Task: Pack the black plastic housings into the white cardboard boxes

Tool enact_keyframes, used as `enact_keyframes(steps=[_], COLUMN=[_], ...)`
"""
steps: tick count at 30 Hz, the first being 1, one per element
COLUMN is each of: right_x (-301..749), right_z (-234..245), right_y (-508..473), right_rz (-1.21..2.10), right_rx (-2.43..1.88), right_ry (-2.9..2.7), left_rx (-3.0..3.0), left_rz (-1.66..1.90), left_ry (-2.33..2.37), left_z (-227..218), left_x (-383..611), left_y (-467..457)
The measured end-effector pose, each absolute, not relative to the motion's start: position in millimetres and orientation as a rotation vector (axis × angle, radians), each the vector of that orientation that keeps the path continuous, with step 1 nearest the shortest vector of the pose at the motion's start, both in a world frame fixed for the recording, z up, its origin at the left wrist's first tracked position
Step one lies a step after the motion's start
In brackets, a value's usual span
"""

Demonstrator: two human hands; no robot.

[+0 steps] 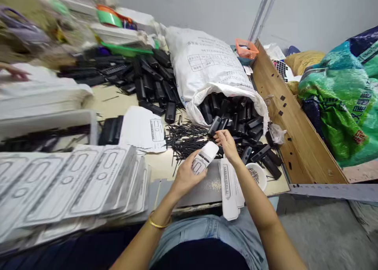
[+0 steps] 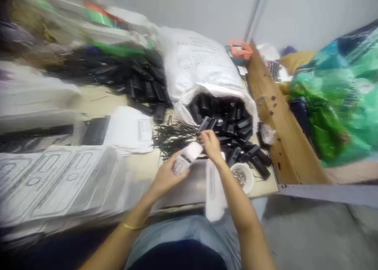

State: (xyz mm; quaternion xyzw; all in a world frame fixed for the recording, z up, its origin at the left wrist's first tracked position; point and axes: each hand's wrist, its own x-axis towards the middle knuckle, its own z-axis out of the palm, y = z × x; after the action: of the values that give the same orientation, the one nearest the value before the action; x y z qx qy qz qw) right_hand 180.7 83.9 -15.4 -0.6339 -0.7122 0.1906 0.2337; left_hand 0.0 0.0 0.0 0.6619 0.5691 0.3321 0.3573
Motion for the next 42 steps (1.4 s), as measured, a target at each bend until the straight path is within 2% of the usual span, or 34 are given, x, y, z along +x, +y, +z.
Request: enact_keyframes(steps=[6,9,13,17,19,24,28,31,33,37,42], right_x=[196.1,210.2,222.5,210.6,200.3,189.0,192.2,193.0,192.1,188.3,191.3], right_z=[-34.1,-25.9,2.5,33.2,42.8,46.7,34.4,23.5,19.1,17.8,18.3], right_y=[71.8,67.7,57.2,36.0,23.7,3.1,3.9,7.5,8.2,6.2,7.2], right_rz=[0.568,0.633,0.905,0.989,0.931,0.906,0.885,1.083,1.165,1.028,1.165], right_rx=[-1.837,-1.685,-1.456,-1.18,-1.179,-1.255,-1.32,-1.283,-1.258,-1.346,-1.325], right_ry=[-2.066,-1.737,-1.191,-0.932,-0.996,-1.56,-1.212,-1.049,-1.05,-1.106,-1.195], left_rx=[1.765,1.819,1.889,1.926,1.922,1.895,1.827,1.802,1.788,1.687,1.656], left_rz=[0.977,1.014,0.974,0.972,0.97,1.007,1.056,1.073,1.07,1.076,1.122], left_ry=[1.487,1.513,1.53,1.475,1.45,1.371,1.323,1.299,1.303,1.349,1.37], left_z=[3.7,5.6,2.9,0.7,1.7,5.9,8.0,8.6,8.5,8.0,6.5], left_x=[1.9,9.6,20.0,28.3,31.3,34.4,35.9,38.1,39.7,42.4,44.1], left_y=[-4.9,-2.1,1.4,0.8,-0.2,-2.4,-5.2,-6.8,-6.7,-4.1,-1.1])
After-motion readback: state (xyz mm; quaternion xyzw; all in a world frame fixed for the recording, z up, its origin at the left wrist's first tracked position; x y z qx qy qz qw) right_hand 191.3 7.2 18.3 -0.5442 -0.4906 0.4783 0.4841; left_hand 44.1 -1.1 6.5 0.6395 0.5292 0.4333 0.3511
